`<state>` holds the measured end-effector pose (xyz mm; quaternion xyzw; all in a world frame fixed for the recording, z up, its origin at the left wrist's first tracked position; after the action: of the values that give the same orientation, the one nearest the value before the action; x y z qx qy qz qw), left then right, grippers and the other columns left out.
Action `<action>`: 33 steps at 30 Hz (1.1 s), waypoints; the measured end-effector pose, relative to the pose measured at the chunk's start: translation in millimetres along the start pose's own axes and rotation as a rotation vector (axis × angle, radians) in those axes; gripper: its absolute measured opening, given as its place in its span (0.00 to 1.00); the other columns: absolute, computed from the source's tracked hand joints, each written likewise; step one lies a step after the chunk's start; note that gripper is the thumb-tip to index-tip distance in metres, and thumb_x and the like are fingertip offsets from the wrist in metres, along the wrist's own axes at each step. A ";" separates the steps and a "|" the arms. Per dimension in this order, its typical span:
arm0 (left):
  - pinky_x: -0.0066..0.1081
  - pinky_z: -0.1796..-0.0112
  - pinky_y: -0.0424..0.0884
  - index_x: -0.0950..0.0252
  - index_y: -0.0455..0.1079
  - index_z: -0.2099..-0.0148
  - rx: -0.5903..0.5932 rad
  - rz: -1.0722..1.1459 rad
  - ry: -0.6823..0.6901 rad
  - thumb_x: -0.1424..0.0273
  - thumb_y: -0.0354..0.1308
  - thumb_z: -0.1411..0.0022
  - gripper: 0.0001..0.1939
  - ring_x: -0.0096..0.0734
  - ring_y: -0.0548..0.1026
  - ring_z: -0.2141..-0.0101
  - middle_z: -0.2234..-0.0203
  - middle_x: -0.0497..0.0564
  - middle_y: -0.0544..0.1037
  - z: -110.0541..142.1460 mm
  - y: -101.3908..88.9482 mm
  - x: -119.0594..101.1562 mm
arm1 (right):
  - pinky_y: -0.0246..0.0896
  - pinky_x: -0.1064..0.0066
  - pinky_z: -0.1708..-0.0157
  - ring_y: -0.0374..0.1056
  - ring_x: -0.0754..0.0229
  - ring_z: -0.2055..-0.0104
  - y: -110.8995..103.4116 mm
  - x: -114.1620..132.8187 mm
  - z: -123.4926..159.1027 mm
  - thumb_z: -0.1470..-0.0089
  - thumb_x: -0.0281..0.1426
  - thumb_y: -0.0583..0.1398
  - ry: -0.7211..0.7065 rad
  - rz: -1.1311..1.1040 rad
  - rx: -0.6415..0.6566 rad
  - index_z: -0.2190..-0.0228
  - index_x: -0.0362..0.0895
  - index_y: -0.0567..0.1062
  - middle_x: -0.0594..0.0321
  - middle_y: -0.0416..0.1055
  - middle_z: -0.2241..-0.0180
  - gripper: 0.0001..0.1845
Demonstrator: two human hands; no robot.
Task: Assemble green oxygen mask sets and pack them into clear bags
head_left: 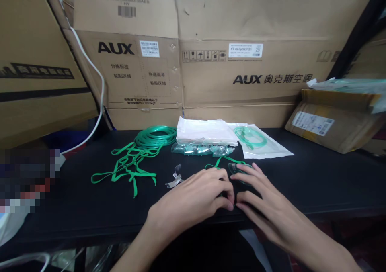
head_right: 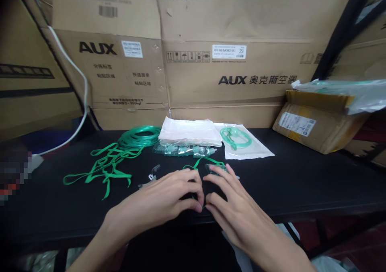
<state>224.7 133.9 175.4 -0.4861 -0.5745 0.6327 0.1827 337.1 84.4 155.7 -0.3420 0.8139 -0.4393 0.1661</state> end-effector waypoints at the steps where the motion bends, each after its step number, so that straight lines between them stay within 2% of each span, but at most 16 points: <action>1: 0.30 0.51 0.65 0.58 0.75 0.62 -0.002 0.010 0.005 0.74 0.61 0.31 0.07 0.31 0.74 0.53 0.59 0.42 0.75 0.3 -0.7 0.4 | 0.49 0.43 0.31 0.53 0.49 0.30 -6.8 -4.2 0.2 0.34 0.24 0.56 0.035 0.003 -0.070 0.51 0.47 0.70 0.53 0.64 0.40 0.12; 4: 0.30 0.52 0.65 0.57 0.74 0.61 -0.015 0.047 -0.049 0.72 0.61 0.30 0.05 0.31 0.74 0.53 0.61 0.41 0.76 3.3 -4.8 8.0 | 0.65 0.48 0.40 0.64 0.47 0.37 -20.6 -29.8 6.4 0.34 0.32 0.59 0.261 0.040 -0.247 0.42 0.47 0.66 0.50 0.66 0.41 0.20; 6: 0.31 0.54 0.65 0.55 0.74 0.60 -0.041 0.074 -0.112 0.69 0.60 0.29 0.04 0.32 0.74 0.54 0.62 0.41 0.76 5.4 -8.8 15.0 | 0.69 0.48 0.45 0.69 0.46 0.42 -15.4 -47.4 11.5 0.34 0.37 0.59 0.406 0.018 -0.227 0.39 0.50 0.66 0.52 0.69 0.43 0.23; 8: 0.30 0.54 0.65 0.53 0.75 0.60 -0.084 0.096 -0.142 0.67 0.59 0.29 0.05 0.31 0.74 0.54 0.62 0.40 0.76 5.9 -13.9 19.2 | 0.68 0.48 0.45 0.72 0.45 0.44 -8.0 -59.9 15.3 0.35 0.41 0.59 0.510 -0.079 -0.194 0.41 0.53 0.69 0.55 0.73 0.45 0.22; 11: 0.30 0.54 0.65 0.53 0.77 0.58 -0.176 0.118 -0.131 0.66 0.59 0.28 0.05 0.31 0.75 0.55 0.61 0.40 0.79 3.9 -23.8 21.2 | 0.68 0.53 0.45 0.72 0.45 0.44 -4.8 -72.1 20.7 0.38 0.44 0.62 0.697 -0.375 -0.249 0.48 0.53 0.74 0.59 0.76 0.47 0.19; 15: 0.29 0.53 0.65 0.52 0.80 0.56 -0.290 0.150 -0.112 0.66 0.61 0.29 0.06 0.30 0.77 0.56 0.59 0.38 0.82 3.6 -37.0 23.2 | 0.70 0.60 0.48 0.75 0.49 0.49 9.3 -64.7 17.7 0.42 0.48 0.66 0.892 -1.013 -0.230 0.49 0.51 0.72 0.58 0.78 0.50 0.24; 17: 0.28 0.52 0.66 0.51 0.80 0.55 -0.326 0.172 -0.108 0.65 0.62 0.30 0.06 0.30 0.78 0.55 0.59 0.37 0.83 4.8 -41.6 23.6 | 0.68 0.61 0.45 0.75 0.50 0.48 13.8 -55.3 13.4 0.41 0.46 0.66 0.923 -1.224 -0.202 0.49 0.50 0.71 0.57 0.78 0.50 0.23; 20: 0.27 0.51 0.66 0.49 0.81 0.55 -0.337 0.211 -0.101 0.65 0.63 0.31 0.06 0.29 0.78 0.55 0.59 0.35 0.84 5.4 -43.7 22.9 | 0.65 0.59 0.42 0.75 0.51 0.47 15.1 -48.9 10.5 0.40 0.42 0.67 0.914 -1.348 -0.209 0.51 0.49 0.71 0.56 0.78 0.49 0.19; 26: 0.27 0.52 0.67 0.50 0.81 0.56 -0.324 0.219 -0.097 0.66 0.63 0.31 0.06 0.28 0.79 0.56 0.59 0.36 0.84 0.2 -40.6 19.6 | 0.66 0.57 0.41 0.75 0.51 0.47 21.2 -53.1 15.3 0.39 0.40 0.66 0.870 -1.393 -0.212 0.52 0.49 0.72 0.56 0.78 0.50 0.17; 33: 0.31 0.53 0.68 0.53 0.81 0.56 -0.314 0.200 -0.092 0.68 0.63 0.31 0.06 0.32 0.79 0.56 0.59 0.39 0.84 -1.1 -39.5 18.0 | 0.65 0.54 0.40 0.75 0.49 0.46 21.1 -52.2 15.7 0.39 0.41 0.65 0.857 -1.343 -0.165 0.49 0.48 0.71 0.54 0.77 0.50 0.20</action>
<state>204.4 159.5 203.9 -0.5339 -0.6228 0.5717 0.0147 374.5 119.6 127.8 -0.5716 0.4569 -0.4770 -0.4868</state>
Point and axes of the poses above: each hand's wrist, its own z-axis away from the middle knuckle, its own y-axis out of the palm, x = y × z, the point moved 8 cm from there along -z, towards the middle knuckle
